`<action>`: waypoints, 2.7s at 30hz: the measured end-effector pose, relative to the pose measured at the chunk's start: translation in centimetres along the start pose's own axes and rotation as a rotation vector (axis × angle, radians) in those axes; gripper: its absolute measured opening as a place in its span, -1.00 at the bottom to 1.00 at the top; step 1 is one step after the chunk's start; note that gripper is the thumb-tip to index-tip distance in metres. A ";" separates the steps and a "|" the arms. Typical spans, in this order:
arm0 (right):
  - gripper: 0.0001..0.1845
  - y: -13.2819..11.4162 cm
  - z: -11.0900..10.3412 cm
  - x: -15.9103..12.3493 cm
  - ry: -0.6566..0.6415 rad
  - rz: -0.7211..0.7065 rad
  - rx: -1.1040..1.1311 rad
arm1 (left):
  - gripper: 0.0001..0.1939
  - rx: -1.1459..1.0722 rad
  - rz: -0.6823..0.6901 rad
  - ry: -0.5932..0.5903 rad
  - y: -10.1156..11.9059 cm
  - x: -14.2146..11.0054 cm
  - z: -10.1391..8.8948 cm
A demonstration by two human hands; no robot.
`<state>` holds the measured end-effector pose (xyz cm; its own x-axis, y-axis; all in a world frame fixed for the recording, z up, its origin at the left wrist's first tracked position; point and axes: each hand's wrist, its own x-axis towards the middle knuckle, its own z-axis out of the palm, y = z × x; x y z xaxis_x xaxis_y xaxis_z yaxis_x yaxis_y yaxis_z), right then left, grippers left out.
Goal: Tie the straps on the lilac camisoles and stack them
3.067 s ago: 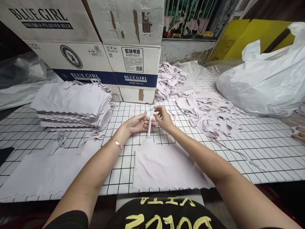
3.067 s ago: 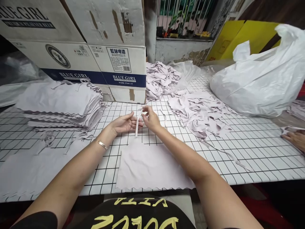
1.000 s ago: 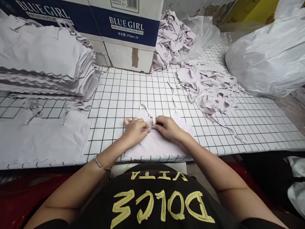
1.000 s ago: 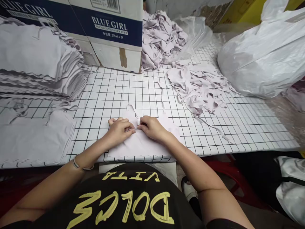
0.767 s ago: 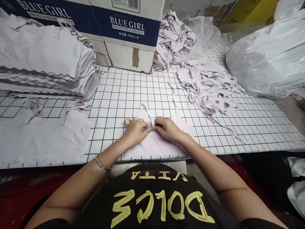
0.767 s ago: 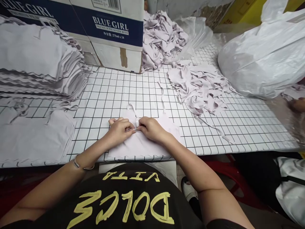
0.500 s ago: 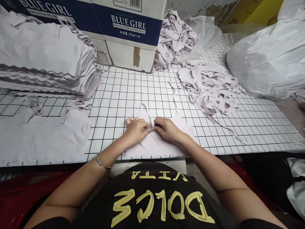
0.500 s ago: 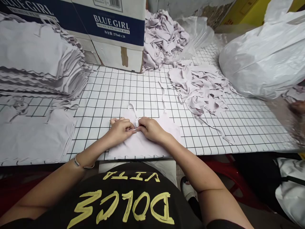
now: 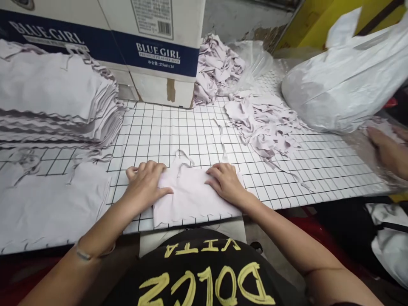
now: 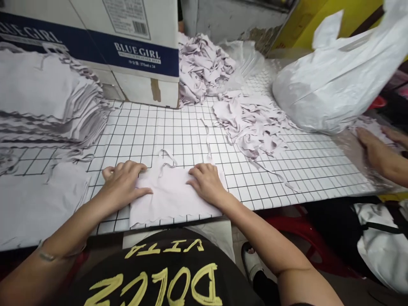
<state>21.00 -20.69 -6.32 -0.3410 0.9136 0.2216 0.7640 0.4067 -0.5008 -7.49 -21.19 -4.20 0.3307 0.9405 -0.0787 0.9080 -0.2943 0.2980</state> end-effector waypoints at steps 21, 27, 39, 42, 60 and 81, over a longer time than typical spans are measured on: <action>-0.85 10.4 -9.5 18.3 -0.197 0.675 1.043 | -0.14 -0.228 0.987 -0.418 14.1 5.7 6.6; -0.72 5.9 -13.5 13.8 0.018 0.378 1.048 | -0.22 -0.822 0.642 -0.638 15.5 6.6 4.5; -0.58 2.4 -7.2 -5.9 -0.048 0.460 1.174 | -0.77 -2.219 -0.241 -0.774 16.7 7.7 1.4; -0.58 2.2 -5.9 -5.8 -0.216 0.384 1.277 | -0.77 -2.219 -0.266 -0.693 17.4 7.8 0.6; -0.72 4.1 -7.1 -5.5 -0.141 0.783 1.425 | -0.63 -0.258 0.184 -0.111 12.1 7.4 2.7; -0.78 2.5 -3.8 -1.4 -0.136 0.254 0.697 | -0.79 -0.377 0.132 -0.111 11.8 5.5 4.3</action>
<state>25.46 -20.94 -4.66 -0.2998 0.9525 -0.0533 0.3198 0.0477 -0.9463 6.18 -20.25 -5.21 0.4822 0.8688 -0.1125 0.7049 -0.3085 0.6387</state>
